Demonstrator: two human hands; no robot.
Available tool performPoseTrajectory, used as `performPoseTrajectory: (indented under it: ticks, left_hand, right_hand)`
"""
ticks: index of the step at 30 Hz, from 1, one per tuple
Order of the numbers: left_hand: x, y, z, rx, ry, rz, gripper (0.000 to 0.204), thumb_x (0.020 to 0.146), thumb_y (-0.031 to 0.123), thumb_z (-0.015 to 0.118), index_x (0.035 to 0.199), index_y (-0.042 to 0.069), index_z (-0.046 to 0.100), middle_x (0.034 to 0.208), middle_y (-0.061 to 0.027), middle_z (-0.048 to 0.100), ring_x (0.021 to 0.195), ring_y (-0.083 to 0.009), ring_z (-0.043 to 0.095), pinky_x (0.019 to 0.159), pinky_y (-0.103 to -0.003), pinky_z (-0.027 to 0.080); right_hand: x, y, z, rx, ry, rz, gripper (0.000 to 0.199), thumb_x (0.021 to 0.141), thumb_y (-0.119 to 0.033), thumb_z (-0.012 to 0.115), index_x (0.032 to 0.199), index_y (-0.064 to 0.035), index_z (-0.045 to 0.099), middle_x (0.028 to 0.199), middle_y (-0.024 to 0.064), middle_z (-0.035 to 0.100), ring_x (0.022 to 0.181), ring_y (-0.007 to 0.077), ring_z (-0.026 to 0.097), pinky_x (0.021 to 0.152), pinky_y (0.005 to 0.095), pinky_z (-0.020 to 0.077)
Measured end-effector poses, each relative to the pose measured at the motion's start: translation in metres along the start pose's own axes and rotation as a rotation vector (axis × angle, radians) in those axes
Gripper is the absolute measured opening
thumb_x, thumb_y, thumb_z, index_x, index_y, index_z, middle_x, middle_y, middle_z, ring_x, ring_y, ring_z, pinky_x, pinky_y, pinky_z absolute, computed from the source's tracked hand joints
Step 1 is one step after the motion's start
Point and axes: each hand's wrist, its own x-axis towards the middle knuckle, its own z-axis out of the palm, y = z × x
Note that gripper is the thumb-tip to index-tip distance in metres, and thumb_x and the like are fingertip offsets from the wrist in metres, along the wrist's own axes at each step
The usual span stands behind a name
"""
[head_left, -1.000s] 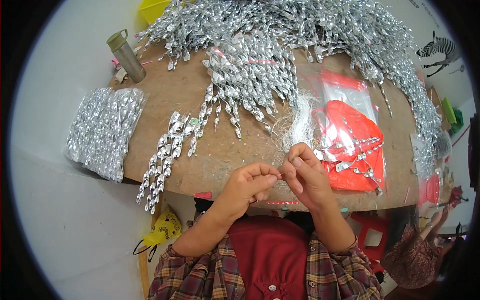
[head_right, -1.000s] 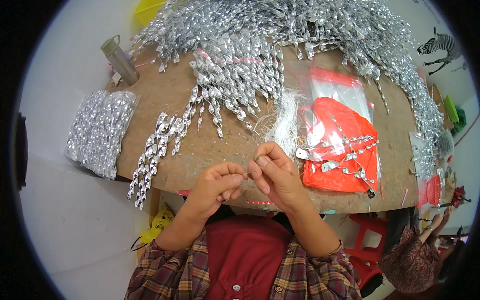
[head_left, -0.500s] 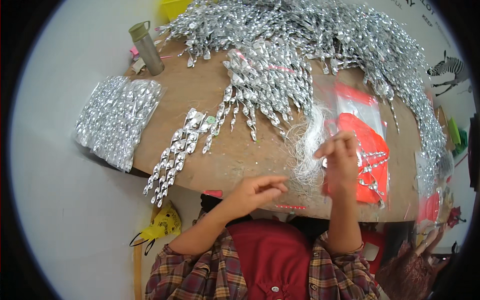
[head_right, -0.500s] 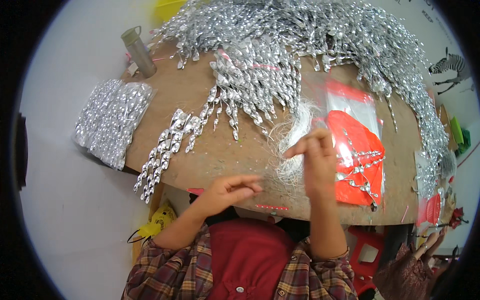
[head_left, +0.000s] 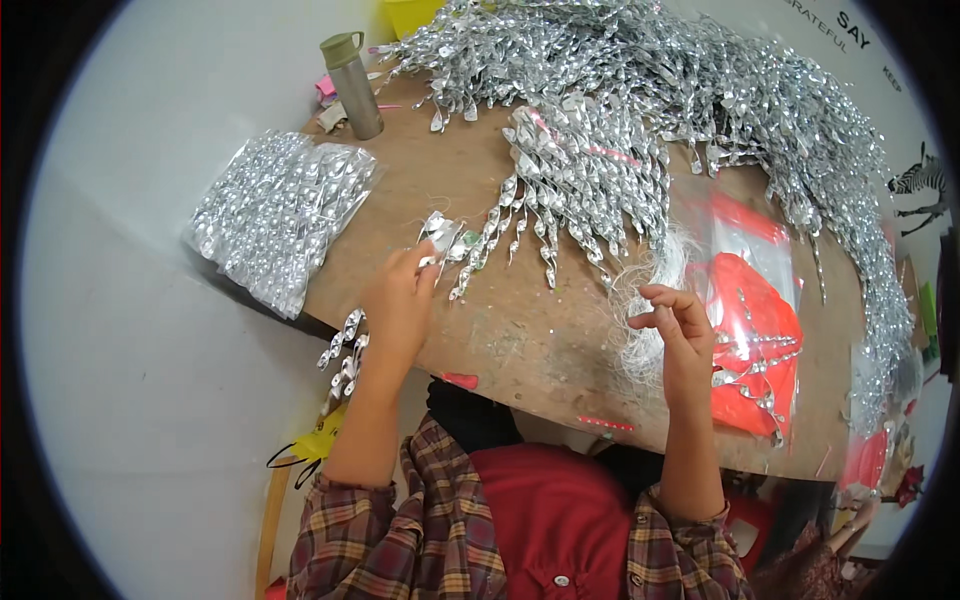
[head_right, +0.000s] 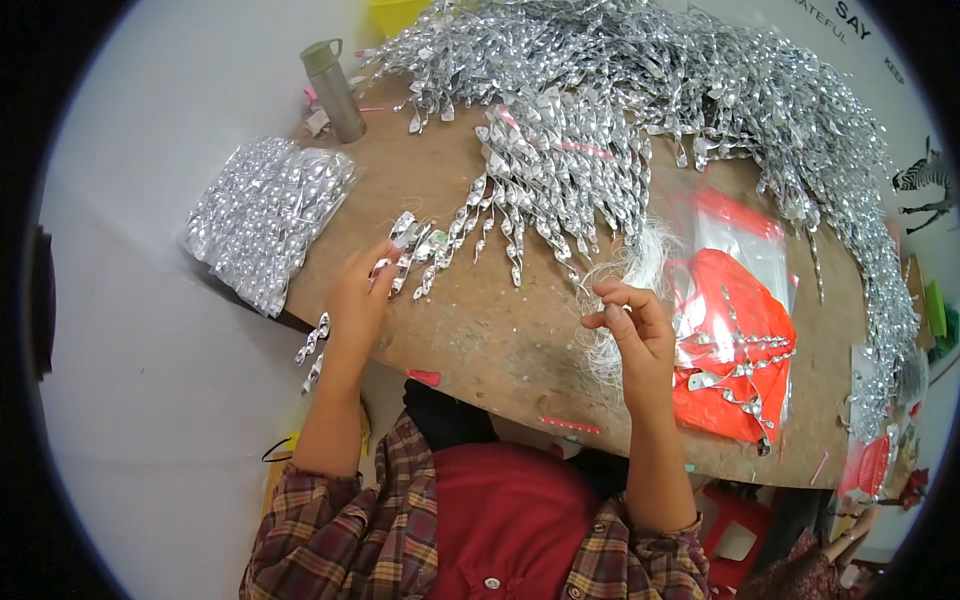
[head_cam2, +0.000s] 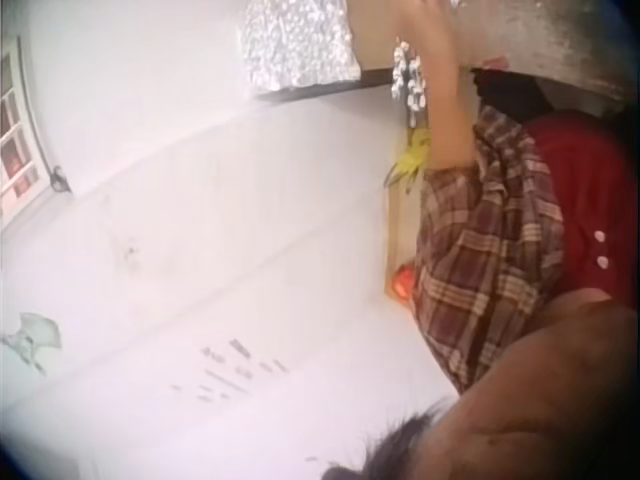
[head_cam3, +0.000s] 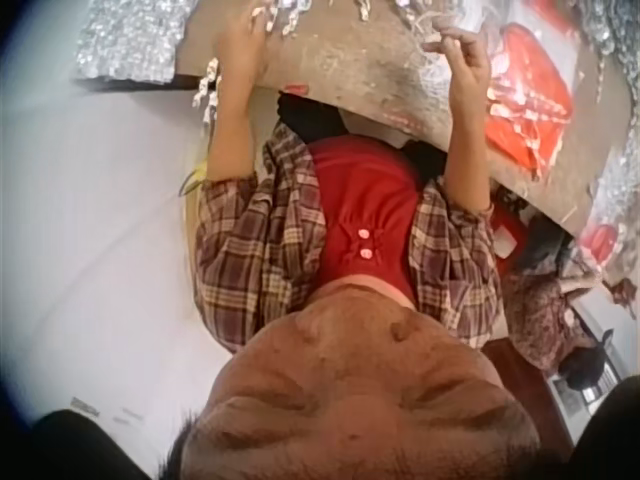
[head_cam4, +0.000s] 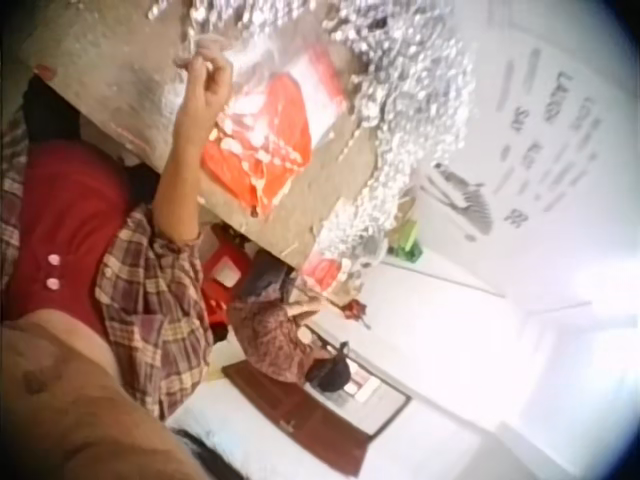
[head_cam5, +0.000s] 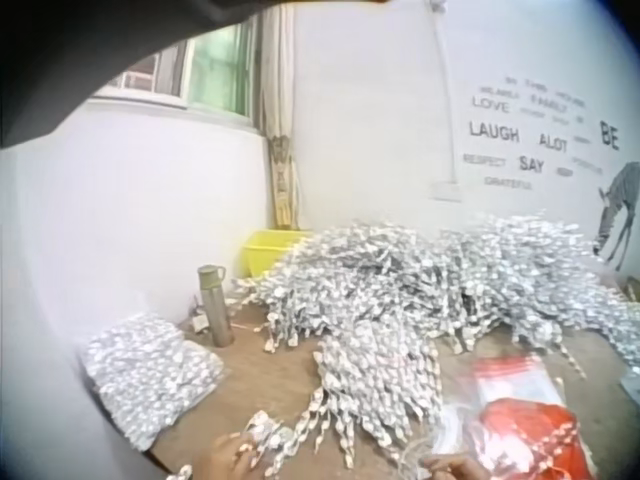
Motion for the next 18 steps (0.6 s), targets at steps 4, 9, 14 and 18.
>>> performPoseTrajectory:
  ticks: [4, 9, 14, 18]
  left_hand:
    - [0.022, -0.024, 0.026, 0.296, 0.039, 0.174, 0.030, 0.077, 0.011, 0.063, 0.106, 0.005, 0.062, 0.088, -0.0098, 0.062, 0.074, -0.0259, 0.059, 0.066, -0.038, 0.045]
    - [0.024, -0.017, 0.039, 0.391, 0.120, 0.245, 0.031, 0.074, 0.014, 0.065, 0.104, 0.008, 0.062, 0.092, -0.0079, 0.060, 0.088, -0.0296, 0.053, 0.075, -0.040, 0.041]
    - [0.033, -0.006, 0.061, 0.370, 0.104, 0.398, 0.027, 0.073, 0.018, 0.066, 0.098, 0.010, 0.062, 0.093, -0.0068, 0.060, 0.091, -0.0278, 0.052, 0.076, -0.040, 0.039]
    - [0.069, 0.012, 0.090, 0.439, -0.013, 0.379, 0.026, 0.073, 0.021, 0.066, 0.097, 0.012, 0.061, 0.089, -0.0080, 0.062, 0.091, -0.0277, 0.053, 0.078, -0.044, 0.037]
  right_hand:
    - [-0.006, 0.004, -0.004, -0.030, 0.016, 0.031, 0.012, 0.089, -0.009, 0.050, 0.097, -0.0013, 0.055, 0.105, 0.0110, 0.058, 0.079, 0.0170, 0.060, 0.075, 0.0288, 0.0475]
    - [-0.010, 0.006, -0.012, -0.053, 0.057, 0.043, 0.013, 0.089, -0.009, 0.050, 0.098, -0.0009, 0.054, 0.100, 0.0102, 0.059, 0.077, 0.0160, 0.060, 0.074, 0.0280, 0.0470]
    - [-0.014, 0.013, -0.013, -0.062, 0.049, 0.089, 0.011, 0.089, -0.009, 0.051, 0.095, -0.0010, 0.054, 0.091, 0.0080, 0.060, 0.074, 0.0133, 0.058, 0.073, 0.0264, 0.0459]
    - [-0.018, 0.014, -0.004, -0.050, 0.019, 0.105, 0.009, 0.089, -0.009, 0.052, 0.093, -0.0013, 0.054, 0.086, 0.0075, 0.060, 0.072, 0.0126, 0.057, 0.071, 0.0259, 0.0460]
